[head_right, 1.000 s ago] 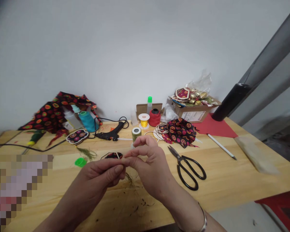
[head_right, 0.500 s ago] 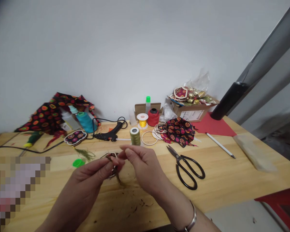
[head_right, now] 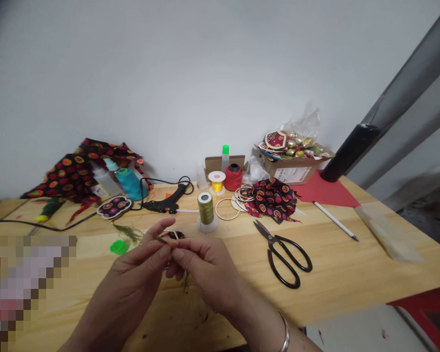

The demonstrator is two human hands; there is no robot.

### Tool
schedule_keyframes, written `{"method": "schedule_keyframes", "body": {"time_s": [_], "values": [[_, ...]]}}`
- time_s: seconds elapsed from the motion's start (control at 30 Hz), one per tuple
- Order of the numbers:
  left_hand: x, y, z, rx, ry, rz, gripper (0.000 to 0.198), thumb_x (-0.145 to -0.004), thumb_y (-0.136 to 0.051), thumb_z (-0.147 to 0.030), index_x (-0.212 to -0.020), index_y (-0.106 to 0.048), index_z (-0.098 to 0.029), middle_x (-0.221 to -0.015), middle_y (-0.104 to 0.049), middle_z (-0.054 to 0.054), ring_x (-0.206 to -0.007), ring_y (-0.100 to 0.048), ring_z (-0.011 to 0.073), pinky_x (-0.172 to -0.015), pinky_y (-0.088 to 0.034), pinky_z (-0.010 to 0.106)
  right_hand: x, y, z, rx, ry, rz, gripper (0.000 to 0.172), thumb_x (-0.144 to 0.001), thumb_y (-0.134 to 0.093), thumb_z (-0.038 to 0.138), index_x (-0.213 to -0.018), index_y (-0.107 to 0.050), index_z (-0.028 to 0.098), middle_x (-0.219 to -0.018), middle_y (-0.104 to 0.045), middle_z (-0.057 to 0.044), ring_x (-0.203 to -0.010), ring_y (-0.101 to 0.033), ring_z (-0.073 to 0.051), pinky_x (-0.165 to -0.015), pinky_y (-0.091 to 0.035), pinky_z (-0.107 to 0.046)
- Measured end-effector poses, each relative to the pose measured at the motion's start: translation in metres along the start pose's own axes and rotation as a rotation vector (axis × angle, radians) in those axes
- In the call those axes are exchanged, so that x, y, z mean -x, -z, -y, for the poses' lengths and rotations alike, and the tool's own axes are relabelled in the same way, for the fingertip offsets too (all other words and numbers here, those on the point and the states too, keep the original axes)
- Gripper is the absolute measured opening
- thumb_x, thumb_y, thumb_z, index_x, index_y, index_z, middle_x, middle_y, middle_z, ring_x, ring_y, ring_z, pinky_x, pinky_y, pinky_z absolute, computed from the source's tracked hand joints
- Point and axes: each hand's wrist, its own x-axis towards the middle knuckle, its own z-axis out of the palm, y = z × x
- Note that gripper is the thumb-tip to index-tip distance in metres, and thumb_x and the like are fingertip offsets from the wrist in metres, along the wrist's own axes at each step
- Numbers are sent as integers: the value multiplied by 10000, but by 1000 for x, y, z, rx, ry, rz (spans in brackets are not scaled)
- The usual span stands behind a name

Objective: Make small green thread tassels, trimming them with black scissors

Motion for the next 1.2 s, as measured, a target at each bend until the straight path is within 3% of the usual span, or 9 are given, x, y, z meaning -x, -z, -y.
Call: {"method": "schedule_keyframes", "body": {"time_s": [0.17,0.37,0.5,0.63,0.8,1.0,1.2], "values": [[1,0,3,189,49,5,63,-741,-712,-212,-740,-771,-191,-1246,-583,55,-1149,-490,235,-869,-459,278,1,3,-4,100,-22,-75,205,-795,-624,274,-636,-690,163,-564,-501,38,-580,-419,-100,-580,-326,-246],[-4,4,2,375,123,-65,90,-755,-712,-237,-768,-758,-160,-1071,-724,101,-1027,-606,207,-910,-460,313,5,11,-10,215,-93,-85,199,-788,-599,276,-629,-663,174,-541,-488,39,-566,-428,-112,-563,-317,-250],[-6,10,-2,504,93,-37,48,-766,-706,-228,-755,-728,-187,-892,-767,68,-961,-663,234,-925,-484,394,7,18,-12,256,-111,-91,224,-775,-605,276,-578,-631,173,-538,-497,35,-559,-421,-109,-560,-316,-245],[-6,16,-7,538,80,-22,112,-771,-709,-238,-684,-664,-184,-646,-670,-23,-807,-684,196,-843,-545,351,9,24,-13,287,-173,-139,178,-750,-624,309,-654,-690,175,-539,-535,26,-533,-432,-113,-536,-319,-247],[-9,19,-10,558,38,-64,152,-770,-717,-206,-658,-626,-159,-573,-577,-56,-593,-606,92,-774,-579,275,8,30,-12,306,-184,-171,179,-737,-634,303,-619,-681,176,-512,-539,30,-526,-451,-111,-542,-357,-247],[-8,26,-7,541,-10,-76,164,-773,-717,-222,-655,-615,-171,-574,-552,-59,-584,-561,82,-922,-533,325,8,36,-12,327,-170,-193,189,-741,-639,304,-608,-674,175,-533,-541,35,-530,-454,-102,-552,-368,-245],[-7,30,-5,530,-28,-144,145,-748,-741,-212,-658,-636,-171,-582,-559,-54,-589,-552,81,-889,-556,315,7,40,-13,357,-159,-198,209,-744,-643,331,-602,-660,179,-520,-538,34,-525,-447,-107,-538,-360,-253]]}}
